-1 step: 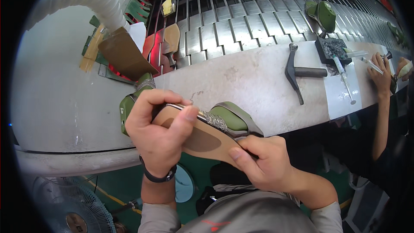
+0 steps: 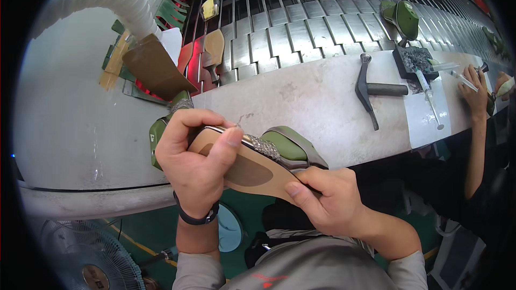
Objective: The person attaches the sole and heel onto a lasted shoe upper by hand, hammers along the edges using a hammer, and places the assembled shoe onto a conveyor belt.
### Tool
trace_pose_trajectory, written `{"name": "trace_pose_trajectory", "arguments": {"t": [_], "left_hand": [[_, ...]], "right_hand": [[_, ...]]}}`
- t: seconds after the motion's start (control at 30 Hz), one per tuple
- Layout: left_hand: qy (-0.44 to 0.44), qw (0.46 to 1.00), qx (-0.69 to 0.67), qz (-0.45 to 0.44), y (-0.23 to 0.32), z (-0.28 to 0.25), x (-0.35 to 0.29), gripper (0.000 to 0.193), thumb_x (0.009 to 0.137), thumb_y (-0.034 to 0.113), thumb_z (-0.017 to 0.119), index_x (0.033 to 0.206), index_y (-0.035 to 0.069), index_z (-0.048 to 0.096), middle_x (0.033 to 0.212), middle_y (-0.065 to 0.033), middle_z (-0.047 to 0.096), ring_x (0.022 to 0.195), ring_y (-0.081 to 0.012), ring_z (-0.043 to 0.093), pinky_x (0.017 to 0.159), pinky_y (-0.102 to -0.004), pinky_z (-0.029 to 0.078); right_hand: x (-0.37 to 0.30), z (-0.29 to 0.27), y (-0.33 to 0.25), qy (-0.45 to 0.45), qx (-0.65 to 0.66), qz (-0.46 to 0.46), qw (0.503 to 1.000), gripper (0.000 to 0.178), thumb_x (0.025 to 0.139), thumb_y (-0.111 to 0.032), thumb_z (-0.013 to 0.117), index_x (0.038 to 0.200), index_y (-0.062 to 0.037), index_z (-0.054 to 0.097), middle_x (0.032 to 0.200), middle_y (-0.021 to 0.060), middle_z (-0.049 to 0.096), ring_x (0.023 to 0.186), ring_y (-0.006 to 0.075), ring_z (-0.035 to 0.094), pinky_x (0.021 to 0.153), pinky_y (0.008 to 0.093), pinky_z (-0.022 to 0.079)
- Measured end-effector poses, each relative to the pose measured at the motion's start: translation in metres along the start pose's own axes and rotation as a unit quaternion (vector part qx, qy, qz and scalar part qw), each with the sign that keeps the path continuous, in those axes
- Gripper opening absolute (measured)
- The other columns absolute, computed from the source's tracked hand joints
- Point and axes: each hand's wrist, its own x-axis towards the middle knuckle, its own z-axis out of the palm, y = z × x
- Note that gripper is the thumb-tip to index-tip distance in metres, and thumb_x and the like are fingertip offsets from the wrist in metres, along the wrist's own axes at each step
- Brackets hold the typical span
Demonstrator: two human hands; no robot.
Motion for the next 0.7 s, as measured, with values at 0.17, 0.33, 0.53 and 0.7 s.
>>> {"name": "trace_pose_trajectory", "arguments": {"t": [0.17, 0.33, 0.53, 0.7], "left_hand": [[0.011, 1.0, -0.006, 0.005, -0.007, -0.007, 0.004, 0.023, 0.09, 0.005, 0.085, 0.104, 0.001, 0.068, 0.093, -0.0054, 0.074, 0.086, -0.0108, 0.069, 0.079, -0.026, 0.056], [0.012, 1.0, -0.018, 0.002, -0.008, -0.008, 0.004, 0.021, 0.092, 0.005, 0.084, 0.104, 0.001, 0.068, 0.094, -0.0054, 0.074, 0.085, -0.0099, 0.068, 0.08, -0.0258, 0.055], [0.018, 1.0, -0.008, 0.005, -0.008, -0.006, 0.007, 0.021, 0.092, 0.004, 0.084, 0.104, 0.001, 0.068, 0.095, -0.0058, 0.074, 0.085, -0.0101, 0.068, 0.08, -0.0258, 0.055], [0.003, 1.0, -0.016, 0.006, 0.003, -0.007, 0.004, 0.023, 0.089, 0.004, 0.084, 0.105, 0.001, 0.067, 0.096, -0.0071, 0.074, 0.085, -0.0109, 0.069, 0.08, -0.0264, 0.056]], "right_hand": [[0.004, 0.004, -0.005, -0.016, -0.033, -0.073, 0.997, 0.017, 0.098, -0.013, 0.079, 0.088, -0.002, 0.071, 0.067, 0.0127, 0.063, 0.054, 0.0307, 0.063, 0.05, 0.0408, 0.05], [0.01, 0.01, 0.0, 0.022, 0.0, -0.039, 0.999, 0.019, 0.098, -0.013, 0.079, 0.085, -0.002, 0.07, 0.066, 0.0125, 0.062, 0.054, 0.0309, 0.063, 0.05, 0.0412, 0.049], [0.014, 0.011, 0.0, 0.028, -0.003, -0.026, 0.999, 0.023, 0.098, -0.014, 0.079, 0.082, -0.0024, 0.068, 0.064, 0.0128, 0.061, 0.053, 0.0306, 0.063, 0.049, 0.0411, 0.048], [0.014, -0.002, -0.007, -0.002, -0.065, 0.001, 0.998, 0.025, 0.09, -0.018, 0.085, 0.081, -0.0028, 0.068, 0.065, 0.0124, 0.061, 0.053, 0.0292, 0.062, 0.049, 0.0411, 0.048]]}}
